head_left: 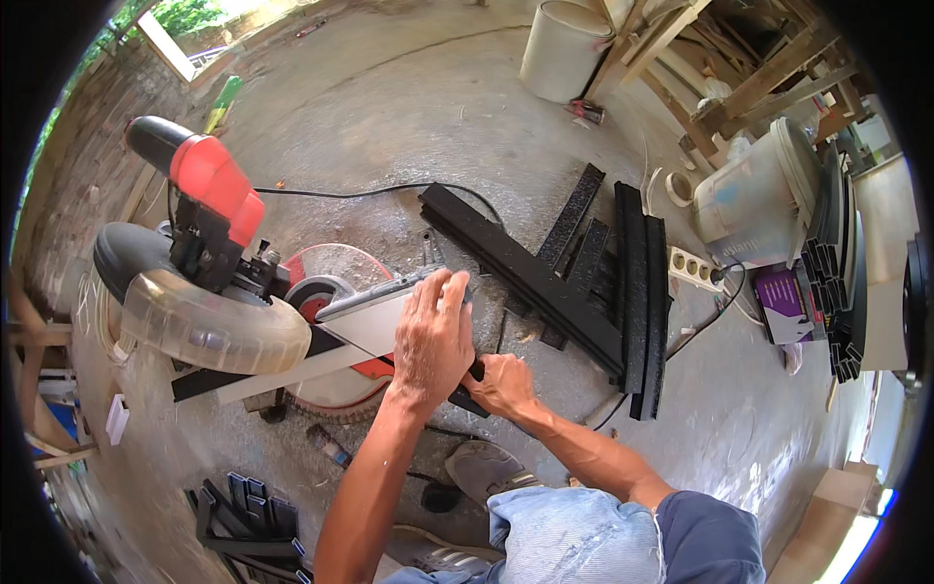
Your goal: The person positions black plastic planks on a miter saw and makes multiple cuts. The person moves the cut pieces aside and aligns the remaining planks before cutting them one by one.
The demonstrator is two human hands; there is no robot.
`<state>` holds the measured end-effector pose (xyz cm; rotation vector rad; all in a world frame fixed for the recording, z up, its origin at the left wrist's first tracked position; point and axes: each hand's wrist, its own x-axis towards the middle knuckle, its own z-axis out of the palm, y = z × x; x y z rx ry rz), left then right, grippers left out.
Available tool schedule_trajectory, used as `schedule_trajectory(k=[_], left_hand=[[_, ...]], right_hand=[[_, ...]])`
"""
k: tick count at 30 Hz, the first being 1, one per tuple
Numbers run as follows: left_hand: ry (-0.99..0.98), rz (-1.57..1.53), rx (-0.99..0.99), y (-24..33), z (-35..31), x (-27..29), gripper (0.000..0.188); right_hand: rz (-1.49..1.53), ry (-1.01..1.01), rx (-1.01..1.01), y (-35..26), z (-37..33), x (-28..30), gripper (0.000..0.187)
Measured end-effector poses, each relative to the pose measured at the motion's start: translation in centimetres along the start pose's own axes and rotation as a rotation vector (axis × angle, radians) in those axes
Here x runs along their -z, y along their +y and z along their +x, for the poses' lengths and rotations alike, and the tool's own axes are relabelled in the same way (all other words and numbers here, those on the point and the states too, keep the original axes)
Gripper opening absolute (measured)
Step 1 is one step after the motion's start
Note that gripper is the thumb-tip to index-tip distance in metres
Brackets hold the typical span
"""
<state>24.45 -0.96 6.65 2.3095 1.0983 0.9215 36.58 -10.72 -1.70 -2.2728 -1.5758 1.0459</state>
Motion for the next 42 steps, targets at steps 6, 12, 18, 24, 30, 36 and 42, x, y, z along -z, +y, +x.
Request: schedule_trajectory(k=[6, 12, 18, 24, 30, 36, 42], left_hand=[[0.150, 0.104, 0.046, -2.4, 4.0, 0.2, 0.059], [0.142, 0.131, 0.055, -1.6, 0.5, 1.8, 0.070], [-0.017, 0.090, -0.094, -2.6, -9.2, 6.5, 0.037], [0.397, 0.151, 0.693, -11.5, -16.5, 12.5, 0.028], [1.066, -0.156, 1.057, -21.5, -18.0, 18.7, 0.030], [1.198, -0.510, 1.476, -25.6, -17.6, 21.6, 0.043], [1.126, -0.319, 1.427, -26.5, -17.1, 22.1, 0.045]], right_hand=[[0.237, 0.017, 0.047, 1.8, 0.8, -1.0, 0.044], [0.203, 0.074, 0.060, 3.0, 1.1, 2.5, 0.041], [0.283, 0.114, 0.024, 2.7, 2.1, 3.6, 0.040], [0.506, 0.389, 0.302, -0.7, 3.2, 5.5, 0.043], [0.497, 0.471, 0.501, 0.5, 2.7, 4.6, 0.042], [-0.004, 0.443, 0.474, 2.7, 3.0, 3.3, 0.058], [-0.324, 0.167, 0.529, -0.6, 8.4, 4.4, 0.090]])
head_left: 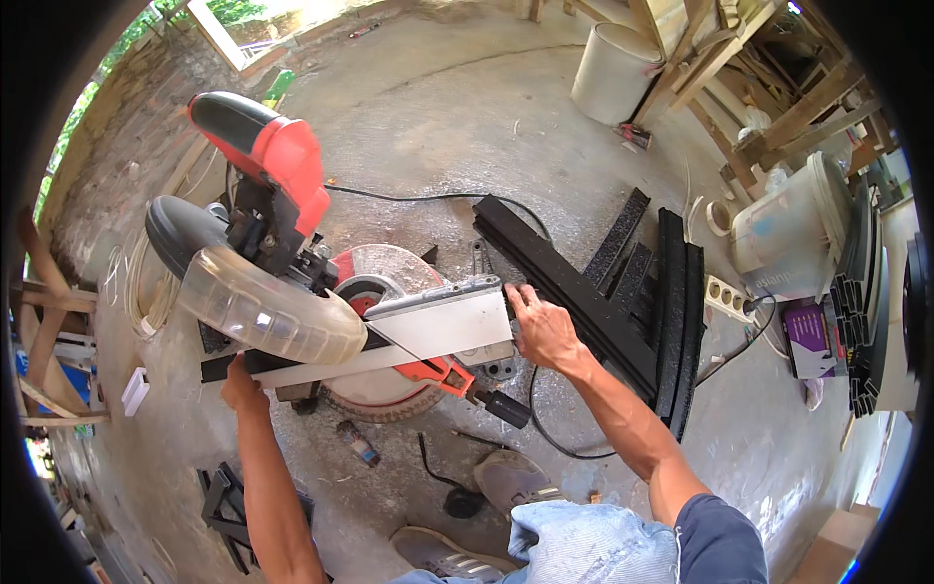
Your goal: The person positions black plastic planks on a miter saw and makes multiple cuts. The person moves the cut pieces aside and aligns the remaining planks before cutting them one by one.
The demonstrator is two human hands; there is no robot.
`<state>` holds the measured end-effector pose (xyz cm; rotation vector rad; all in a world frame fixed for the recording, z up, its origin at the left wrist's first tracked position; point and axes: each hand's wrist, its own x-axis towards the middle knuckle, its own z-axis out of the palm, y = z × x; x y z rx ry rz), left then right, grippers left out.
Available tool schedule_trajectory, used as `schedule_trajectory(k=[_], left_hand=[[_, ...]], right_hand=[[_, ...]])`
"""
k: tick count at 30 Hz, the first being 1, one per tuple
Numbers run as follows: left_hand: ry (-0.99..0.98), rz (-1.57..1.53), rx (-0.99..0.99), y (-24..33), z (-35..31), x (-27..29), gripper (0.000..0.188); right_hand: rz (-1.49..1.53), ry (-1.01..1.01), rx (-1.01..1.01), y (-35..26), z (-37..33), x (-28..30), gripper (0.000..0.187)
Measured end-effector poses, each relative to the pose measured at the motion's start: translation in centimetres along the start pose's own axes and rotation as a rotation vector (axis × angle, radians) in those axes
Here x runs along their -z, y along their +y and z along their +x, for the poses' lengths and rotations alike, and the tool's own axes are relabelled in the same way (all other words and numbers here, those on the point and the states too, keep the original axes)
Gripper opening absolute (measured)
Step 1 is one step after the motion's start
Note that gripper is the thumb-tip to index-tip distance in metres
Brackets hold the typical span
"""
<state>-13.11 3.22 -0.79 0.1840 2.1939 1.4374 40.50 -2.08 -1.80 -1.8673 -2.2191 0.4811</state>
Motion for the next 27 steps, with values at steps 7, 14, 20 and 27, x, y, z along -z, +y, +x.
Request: schedule_trajectory(k=[7, 14, 20, 27], left_hand=[[-0.026, 0.145, -0.096, 0.9, -1.2, -1.2, 0.052], [-0.032, 0.012, -0.010, -1.2, 4.2, 0.5, 0.029], [-0.005, -0.253, 0.175, -1.5, 4.6, 1.0, 0.013], [-0.068, -0.310, 0.243, 0.5, 2.4, 2.1, 0.011]], right_hand=[[-0.088, -0.187, 0.043, 2.0, 2.8, 0.1, 0.044], [-0.031, -0.070, 0.016, 1.7, 2.2, 1.4, 0.022], [-0.013, -0.024, -0.027, 0.3, 3.7, 6.0, 0.013], [0.104, 0.140, 0.066, -2.4, 9.9, 8.5, 0.009]])
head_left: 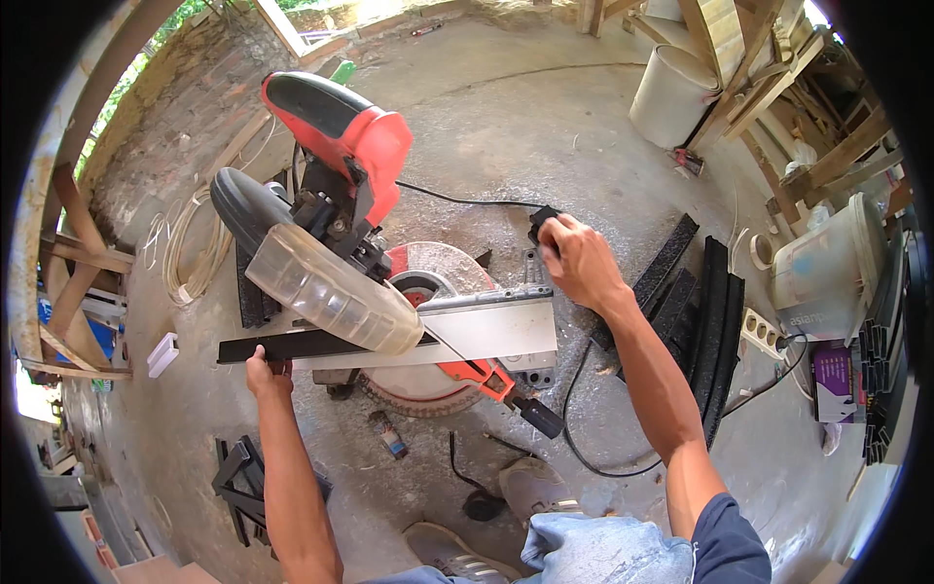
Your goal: The person positions black plastic planks on a miter saw and makes multiple cuts. The person moves the cut pieces aside and aligns the remaining planks before cutting them one by one.
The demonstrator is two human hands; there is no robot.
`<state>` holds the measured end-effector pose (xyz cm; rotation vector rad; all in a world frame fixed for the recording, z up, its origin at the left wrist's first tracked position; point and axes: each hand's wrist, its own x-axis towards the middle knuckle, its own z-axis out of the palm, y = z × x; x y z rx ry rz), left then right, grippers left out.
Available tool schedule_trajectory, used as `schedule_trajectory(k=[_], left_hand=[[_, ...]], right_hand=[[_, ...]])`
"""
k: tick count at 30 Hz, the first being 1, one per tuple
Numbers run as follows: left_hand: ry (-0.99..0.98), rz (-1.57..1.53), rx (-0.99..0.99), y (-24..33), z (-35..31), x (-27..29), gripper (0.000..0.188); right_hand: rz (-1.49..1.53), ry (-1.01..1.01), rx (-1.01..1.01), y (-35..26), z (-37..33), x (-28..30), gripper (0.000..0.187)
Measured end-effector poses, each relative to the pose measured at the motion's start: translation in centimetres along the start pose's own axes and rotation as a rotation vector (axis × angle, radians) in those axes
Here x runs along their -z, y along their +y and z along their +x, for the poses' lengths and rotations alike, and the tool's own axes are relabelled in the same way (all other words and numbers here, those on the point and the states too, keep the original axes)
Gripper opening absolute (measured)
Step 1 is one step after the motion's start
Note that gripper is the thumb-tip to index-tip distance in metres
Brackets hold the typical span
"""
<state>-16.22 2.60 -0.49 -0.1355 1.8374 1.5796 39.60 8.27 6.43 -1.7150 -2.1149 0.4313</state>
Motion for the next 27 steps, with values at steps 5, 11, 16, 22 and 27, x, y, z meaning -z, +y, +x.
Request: schedule_trajectory(k=[5, 11, 16, 22, 27], left_hand=[[-0.085, -0.186, -0.140, 3.1, -3.3, 1.1, 0.027], [-0.093, -0.197, -0.622, 9.1, -15.1, 1.0, 0.056], [0.030, -0.243, -0.968, 11.1, -28.7, 0.1, 0.062], [-0.137, 0.001, -1.197, 8.9, -31.3, 1.5, 0.046], [-0.112, -0.024, -1.201, 6.1, -33.4, 1.0, 0.048]], right_hand=[[0.302, -0.022, 0.181, -1.6, 2.2, -3.4, 0.029], [0.437, 0.508, 0.020, -4.5, -4.2, 0.9, 0.033], [0.422, 0.273, 0.171, -6.3, -12.3, -1.4, 0.019], [0.748, -0.130, 0.453, -14.4, -12.7, -2.5, 0.077], [1.011, -0.047, 0.363, -19.0, -15.6, -4.6, 0.075]])
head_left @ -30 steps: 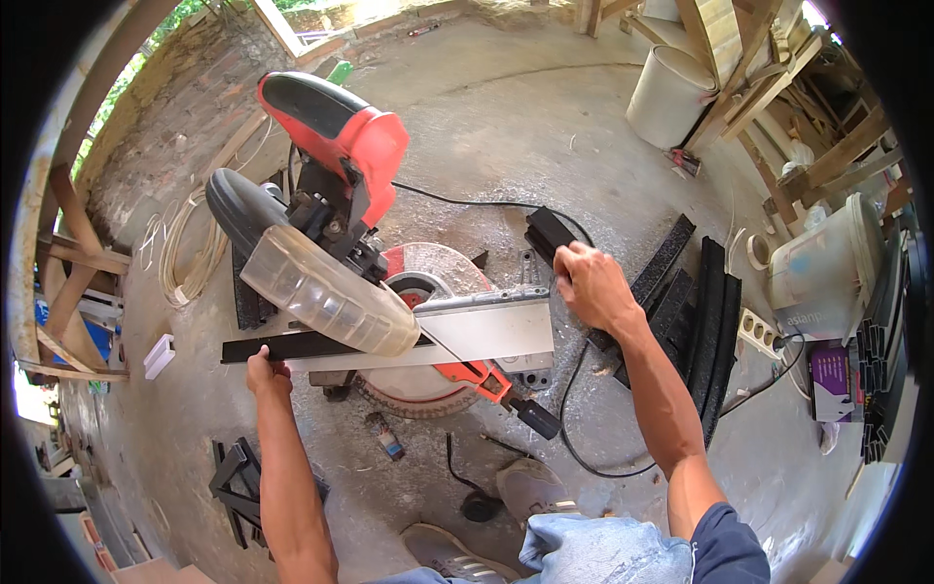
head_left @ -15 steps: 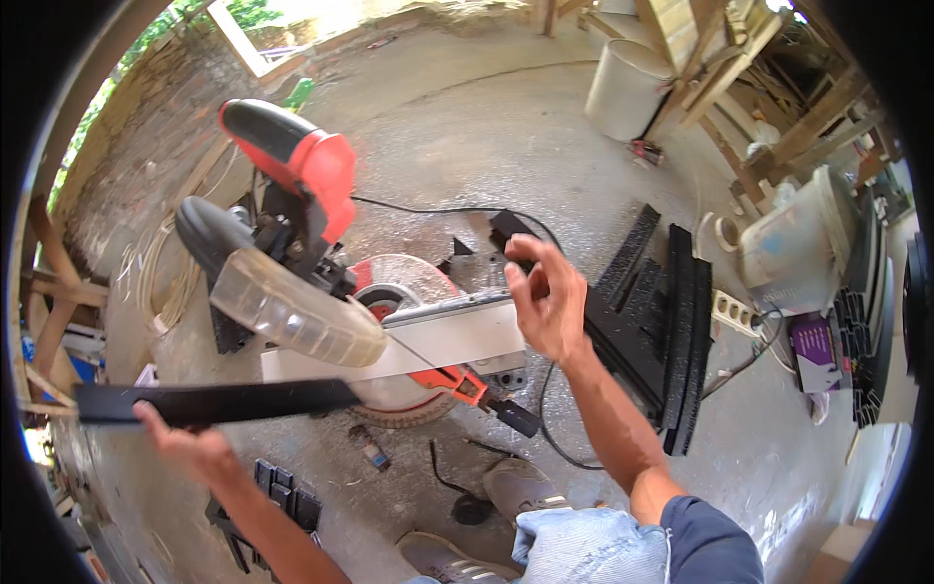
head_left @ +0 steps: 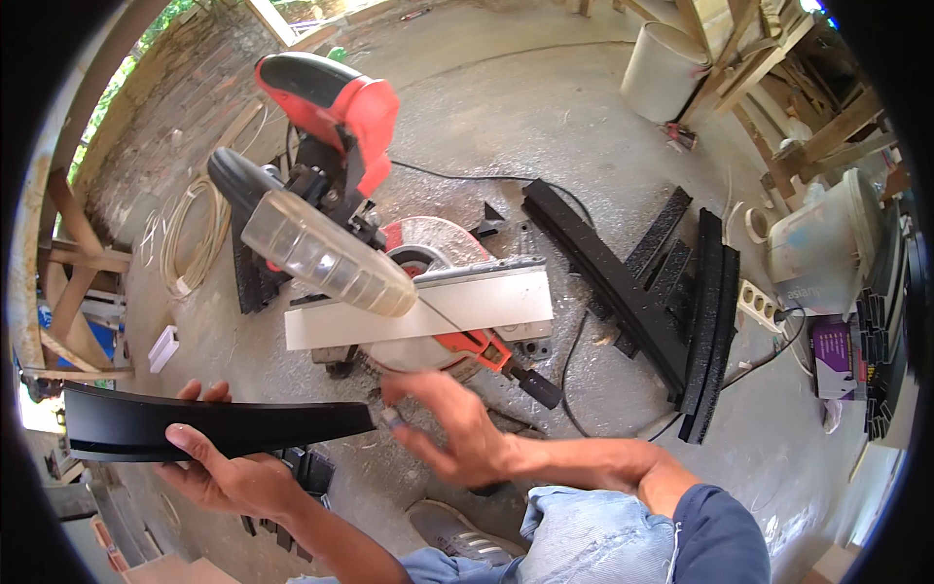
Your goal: The person positions black plastic planks on a miter saw and makes multiple cuts. The person moves the cut pieces aside and aligns the remaining planks before cutting them one by one.
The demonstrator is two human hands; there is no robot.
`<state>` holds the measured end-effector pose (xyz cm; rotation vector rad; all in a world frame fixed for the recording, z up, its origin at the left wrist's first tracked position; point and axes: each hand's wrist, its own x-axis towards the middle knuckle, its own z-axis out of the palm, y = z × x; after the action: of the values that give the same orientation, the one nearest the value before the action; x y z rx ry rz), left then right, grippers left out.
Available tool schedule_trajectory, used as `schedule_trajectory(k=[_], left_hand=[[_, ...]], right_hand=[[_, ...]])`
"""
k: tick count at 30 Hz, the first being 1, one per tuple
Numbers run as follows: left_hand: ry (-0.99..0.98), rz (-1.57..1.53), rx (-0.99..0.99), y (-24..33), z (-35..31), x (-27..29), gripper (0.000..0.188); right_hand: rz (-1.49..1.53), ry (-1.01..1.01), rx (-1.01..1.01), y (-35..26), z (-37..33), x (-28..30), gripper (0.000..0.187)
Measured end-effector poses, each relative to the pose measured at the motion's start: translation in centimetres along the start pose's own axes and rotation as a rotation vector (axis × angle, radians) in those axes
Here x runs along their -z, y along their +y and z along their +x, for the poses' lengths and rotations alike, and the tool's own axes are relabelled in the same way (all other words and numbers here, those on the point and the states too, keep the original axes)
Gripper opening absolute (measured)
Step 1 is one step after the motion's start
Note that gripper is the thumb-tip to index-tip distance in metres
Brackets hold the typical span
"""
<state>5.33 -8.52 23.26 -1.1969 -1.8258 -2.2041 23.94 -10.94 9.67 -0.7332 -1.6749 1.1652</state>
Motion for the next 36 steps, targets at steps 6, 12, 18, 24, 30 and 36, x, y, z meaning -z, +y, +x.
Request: schedule_trajectory(k=[6, 12, 18, 24, 30, 36], left_hand=[[0.039, -0.063, 0.093, 0.4, -0.8, 0.4, 0.052], [0.009, -0.134, 0.186, -0.4, -2.1, 0.8, 0.061], [0.047, -0.151, 0.224, -0.8, -2.4, 0.6, 0.061], [0.060, -0.137, 0.245, -1.1, -2.5, 0.3, 0.057], [0.097, -0.069, 0.271, -0.3, -3.3, -0.4, 0.054], [0.020, 0.063, 0.352, 1.1, -5.5, -2.0, 0.057]], right_hand=[[-0.067, -0.095, 0.070, 0.3, 0.6, -1.8, 0.081], [0.113, -0.474, -0.037, 2.1, 1.6, -4.6, 0.098], [0.084, -0.238, -0.034, 4.0, 1.7, -4.7, 0.096], [-0.153, 0.106, 0.101, 3.4, 1.6, -3.9, 0.097], [-0.195, -0.027, 0.127, 1.0, 1.6, -2.2, 0.097], [-0.059, -0.350, -0.002, 0.7, 0.7, -2.4, 0.100]])
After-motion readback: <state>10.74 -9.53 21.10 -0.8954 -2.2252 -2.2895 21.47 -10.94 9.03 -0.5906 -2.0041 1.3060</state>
